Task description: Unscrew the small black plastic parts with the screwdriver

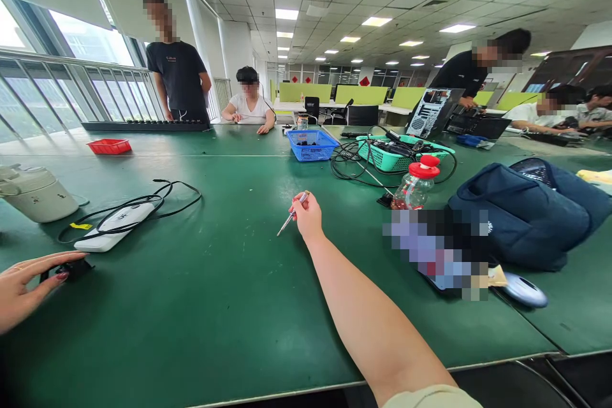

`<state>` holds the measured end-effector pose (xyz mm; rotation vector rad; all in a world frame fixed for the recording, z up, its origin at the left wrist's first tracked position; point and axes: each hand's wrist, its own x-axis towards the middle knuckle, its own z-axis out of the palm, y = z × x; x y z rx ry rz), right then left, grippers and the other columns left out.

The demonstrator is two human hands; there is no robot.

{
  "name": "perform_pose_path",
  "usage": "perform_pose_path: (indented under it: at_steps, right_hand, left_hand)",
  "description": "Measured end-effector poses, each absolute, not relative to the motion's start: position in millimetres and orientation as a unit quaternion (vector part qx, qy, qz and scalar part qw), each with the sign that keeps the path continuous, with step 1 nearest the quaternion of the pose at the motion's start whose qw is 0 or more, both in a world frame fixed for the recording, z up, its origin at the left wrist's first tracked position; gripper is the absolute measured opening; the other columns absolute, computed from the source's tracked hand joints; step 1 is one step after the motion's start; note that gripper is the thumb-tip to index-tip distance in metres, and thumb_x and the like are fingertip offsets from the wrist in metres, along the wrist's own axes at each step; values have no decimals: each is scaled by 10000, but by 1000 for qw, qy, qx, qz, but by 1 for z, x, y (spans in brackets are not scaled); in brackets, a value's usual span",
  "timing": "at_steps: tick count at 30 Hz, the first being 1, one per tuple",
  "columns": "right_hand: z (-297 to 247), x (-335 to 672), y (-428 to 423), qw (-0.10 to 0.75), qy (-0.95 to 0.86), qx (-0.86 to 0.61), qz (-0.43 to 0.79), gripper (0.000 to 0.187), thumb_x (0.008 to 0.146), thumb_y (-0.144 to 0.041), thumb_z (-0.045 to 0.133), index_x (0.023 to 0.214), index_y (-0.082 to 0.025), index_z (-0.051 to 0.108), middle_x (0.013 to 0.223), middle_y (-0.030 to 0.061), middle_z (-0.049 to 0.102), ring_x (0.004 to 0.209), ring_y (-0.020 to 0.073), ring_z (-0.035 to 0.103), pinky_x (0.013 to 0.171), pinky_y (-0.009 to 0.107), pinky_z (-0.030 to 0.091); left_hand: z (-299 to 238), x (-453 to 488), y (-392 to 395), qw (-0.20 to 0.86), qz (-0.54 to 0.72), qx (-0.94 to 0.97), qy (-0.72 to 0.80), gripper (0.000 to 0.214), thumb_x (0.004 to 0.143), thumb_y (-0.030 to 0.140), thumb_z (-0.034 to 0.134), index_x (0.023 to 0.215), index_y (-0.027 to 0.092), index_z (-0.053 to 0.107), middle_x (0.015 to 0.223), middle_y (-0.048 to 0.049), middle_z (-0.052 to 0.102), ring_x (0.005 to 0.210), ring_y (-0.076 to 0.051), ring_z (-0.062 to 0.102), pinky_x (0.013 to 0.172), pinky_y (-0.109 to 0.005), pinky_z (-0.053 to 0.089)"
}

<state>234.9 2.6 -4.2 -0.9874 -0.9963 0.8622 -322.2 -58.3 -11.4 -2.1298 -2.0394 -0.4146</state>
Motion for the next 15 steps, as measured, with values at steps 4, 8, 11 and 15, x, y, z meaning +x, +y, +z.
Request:
perform_pose_path:
  at_steps: [4, 8, 11, 15]
  right_hand:
    - [-3, 234, 2, 677, -447, -442, 382, 201, 707, -364, 651, 787, -217, 540, 595, -34, 584, 534, 115, 515, 482, 238, 435]
    - [-4, 235, 2, 679, -447, -442, 379, 206, 705, -367, 649, 792, -216, 539, 591, -36, 581, 542, 118, 528, 480, 235, 435]
    - [-5, 235, 3, 677, -452, -439, 380, 208, 707, -371, 649, 793, -217, 539, 592, -40, 580, 539, 115, 525, 483, 234, 437]
    - [-6, 235, 3, 678, -451, -435, 383, 223, 701, -382, 659, 791, -220, 534, 591, -39, 579, 543, 120, 531, 480, 236, 434]
  left_hand:
    - [-6, -310, -58, 84, -124, -716, -682, 519, 861, 463, 363, 1273, 225, 569, 1277, -53, 615, 1139, -262, 567, 997, -386, 440]
    - [-3, -304, -55, 93, -125, -724, -672, 557, 838, 479, 338, 1242, 200, 602, 1260, -71, 626, 1145, -278, 563, 1034, -425, 424]
    - [-2, -299, -53, 86, -119, -736, -661, 604, 811, 520, 314, 1216, 199, 625, 1237, -78, 641, 1119, -285, 582, 1029, -445, 438]
    - [-2, -295, -52, 102, -126, -746, -646, 624, 806, 504, 289, 1190, 162, 642, 1231, -110, 639, 1115, -287, 584, 1046, -472, 424]
